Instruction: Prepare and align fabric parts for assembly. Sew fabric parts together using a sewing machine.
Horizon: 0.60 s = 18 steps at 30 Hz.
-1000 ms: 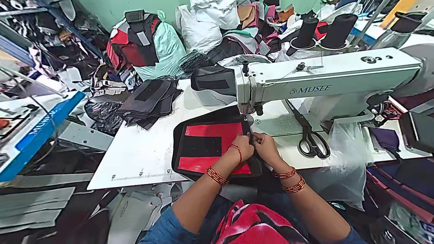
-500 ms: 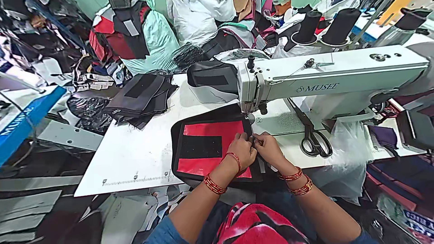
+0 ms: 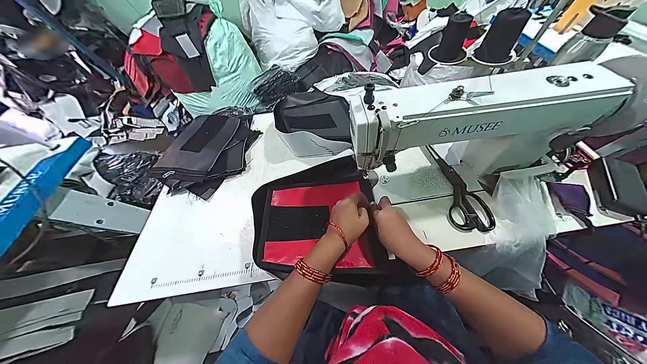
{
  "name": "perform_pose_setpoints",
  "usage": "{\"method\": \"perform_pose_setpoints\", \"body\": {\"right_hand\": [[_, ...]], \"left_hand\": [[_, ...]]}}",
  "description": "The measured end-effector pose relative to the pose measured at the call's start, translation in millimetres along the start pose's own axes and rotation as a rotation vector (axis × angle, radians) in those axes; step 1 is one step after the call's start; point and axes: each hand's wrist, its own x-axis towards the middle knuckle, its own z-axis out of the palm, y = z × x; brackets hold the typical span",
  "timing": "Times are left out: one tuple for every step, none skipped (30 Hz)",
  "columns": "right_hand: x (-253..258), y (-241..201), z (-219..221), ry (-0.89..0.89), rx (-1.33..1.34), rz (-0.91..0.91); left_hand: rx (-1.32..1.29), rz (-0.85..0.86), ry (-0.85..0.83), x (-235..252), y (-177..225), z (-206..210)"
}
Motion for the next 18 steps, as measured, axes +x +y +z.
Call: {"method": "perform_pose_setpoints", "body": {"right_hand": [[0, 0, 0, -0.003, -0.002, 0.006], [0, 0, -1, 0.0, 0.001, 0.011], [-1, 0, 0, 0.014, 0.0, 0.011], [-1, -1, 1, 0.028, -0.001, 0.014], [-1, -2, 1, 0.026, -0.004, 0.022], [-1, -3, 1, 0.018, -0.006, 0.03], [-1, -4, 0, 0.007, -0.009, 0.037], [-1, -4, 0, -0.001, -0.013, 0.043], [0, -4, 0, -0.002, -0.017, 0.046], [0, -4, 0, -0.006, -0.026, 0.048], [1, -4, 0, -0.008, -0.032, 0.047], [0, -4, 0, -0.006, -0.029, 0.046], [0, -4, 1, -0.005, -0.023, 0.047], [0, -3, 1, 0.002, -0.015, 0.048], [0, -3, 2, 0.016, -0.006, 0.048], [1, -2, 4, 0.032, -0.008, 0.046], [1, -2, 6, 0.05, -0.015, 0.044], [1, -2, 7, 0.055, -0.026, 0.043]], "left_hand": [[0.06, -0.024, -0.01, 5, 5, -1], [0.142, -0.015, -0.035, 12, 9, -1], [0.223, 0.035, -0.069, 19, 11, 0], [0.314, 0.095, -0.121, 27, 11, 2], [0.402, 0.145, -0.179, 35, 12, 3], [0.477, 0.171, -0.237, 42, 13, 4], [0.522, 0.185, -0.272, 48, 12, 6], [0.549, 0.191, -0.299, 53, 10, 8], [0.562, 0.206, -0.305, 56, 5, 11], [0.55, 0.226, -0.291, 56, -1, 12], [0.523, 0.241, -0.277, 54, -5, 12], [0.49, 0.248, -0.27, 49, -7, 11], [0.452, 0.265, -0.251, 43, -9, 11], [0.401, 0.299, -0.201, 36, -13, 12], [0.347, 0.335, -0.128, 29, -19, 15], [0.294, 0.38, -0.037, 23, -26, 20], [0.253, 0.421, 0.046, 19, -33, 25], [0.229, 0.454, 0.109, 16, -40, 29]]}}
